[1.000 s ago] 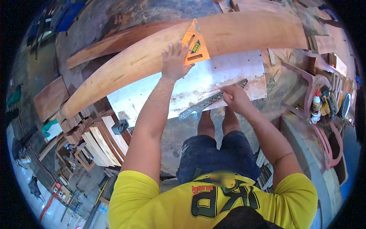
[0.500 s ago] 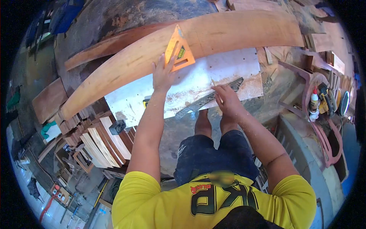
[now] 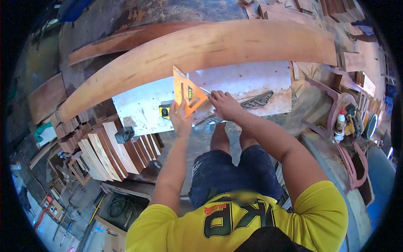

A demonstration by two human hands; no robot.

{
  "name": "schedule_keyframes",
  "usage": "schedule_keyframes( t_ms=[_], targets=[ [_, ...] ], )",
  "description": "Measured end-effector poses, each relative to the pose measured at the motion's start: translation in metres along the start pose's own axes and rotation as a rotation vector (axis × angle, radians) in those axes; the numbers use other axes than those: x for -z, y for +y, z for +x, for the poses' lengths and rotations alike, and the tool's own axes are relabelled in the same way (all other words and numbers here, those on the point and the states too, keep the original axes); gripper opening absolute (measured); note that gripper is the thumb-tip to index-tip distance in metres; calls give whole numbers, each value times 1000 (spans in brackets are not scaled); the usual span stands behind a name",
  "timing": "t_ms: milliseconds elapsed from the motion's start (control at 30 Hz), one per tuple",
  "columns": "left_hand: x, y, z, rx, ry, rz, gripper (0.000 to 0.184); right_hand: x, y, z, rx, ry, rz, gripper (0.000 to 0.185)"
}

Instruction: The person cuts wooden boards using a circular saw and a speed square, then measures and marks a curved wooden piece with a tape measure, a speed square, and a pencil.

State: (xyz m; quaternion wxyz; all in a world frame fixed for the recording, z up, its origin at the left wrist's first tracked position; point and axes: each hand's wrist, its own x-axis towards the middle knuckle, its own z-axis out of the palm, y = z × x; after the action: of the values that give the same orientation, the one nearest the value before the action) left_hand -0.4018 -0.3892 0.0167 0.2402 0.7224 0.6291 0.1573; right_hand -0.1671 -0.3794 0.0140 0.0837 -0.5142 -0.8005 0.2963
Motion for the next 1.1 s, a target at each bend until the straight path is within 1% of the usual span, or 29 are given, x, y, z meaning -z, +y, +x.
schedule_keyframes(
  t_ms=[67,100,233,300,333,400,433,467,533,567,600,633,667,733,767,800,833,867,900,933,967,1000,1033,1100],
  targets=[
    [-5,0,-16,116,55,-3,66,-3,2,7,-2,-38,-26,59],
    [-6,2,-21,136,76,-2,64,-1,2,10,-2,-68,-45,60],
    [-10,-3,-31,124,95,-34,62,10,0,9,-19,-71,-10,60],
    [-14,-2,-30,106,147,-38,61,19,7,-2,-198,25,114,57],
    [-12,0,-32,101,146,-47,61,29,13,-10,-204,27,106,57],
    [-9,4,-34,194,112,-32,60,57,36,-29,-385,213,300,52],
    [-9,6,-37,194,115,-33,60,68,51,-41,-423,305,271,51],
    [-13,5,-40,226,130,-8,60,80,72,-56,-460,400,244,50],
    [-24,1,-45,256,153,28,61,109,134,-92,-474,474,143,50],
    [-32,0,-49,258,161,61,59,122,166,-111,-520,586,3,49],
    [-37,2,-50,262,167,96,57,141,201,-126,-556,689,72,46],
    [-38,6,-48,281,118,200,54,150,261,-147,-578,787,-104,44],
    [-37,15,-42,289,115,220,54,172,312,-169,-787,645,-209,48],
    [-36,50,-16,225,240,214,57,219,385,-190,-1043,477,-434,52],
    [-36,76,-2,212,268,187,62,229,423,-195,-1056,466,-489,53],
    [-46,96,14,233,282,205,62,238,461,-199,-1070,455,-544,55],
    [-56,110,30,194,289,103,67,234,508,-204,-926,280,-567,60],
    [-60,124,39,157,275,10,71,248,506,-198,-1054,186,-214,70],
    [-68,142,56,149,227,133,77,265,498,-189,-1213,104,103,81],
    [-79,156,83,133,190,248,83,253,507,-200,-1194,86,118,81],
    [-97,174,110,240,74,291,90,240,539,-210,-1149,165,514,85],
    [-112,177,133,336,-51,310,97,240,545,-217,-1116,198,706,86],
    [-124,181,140,353,-47,317,97,241,551,-224,-1088,225,900,88],
    [-134,189,139,404,-44,433,105,260,506,-217,-1141,228,624,81]
  ],
)
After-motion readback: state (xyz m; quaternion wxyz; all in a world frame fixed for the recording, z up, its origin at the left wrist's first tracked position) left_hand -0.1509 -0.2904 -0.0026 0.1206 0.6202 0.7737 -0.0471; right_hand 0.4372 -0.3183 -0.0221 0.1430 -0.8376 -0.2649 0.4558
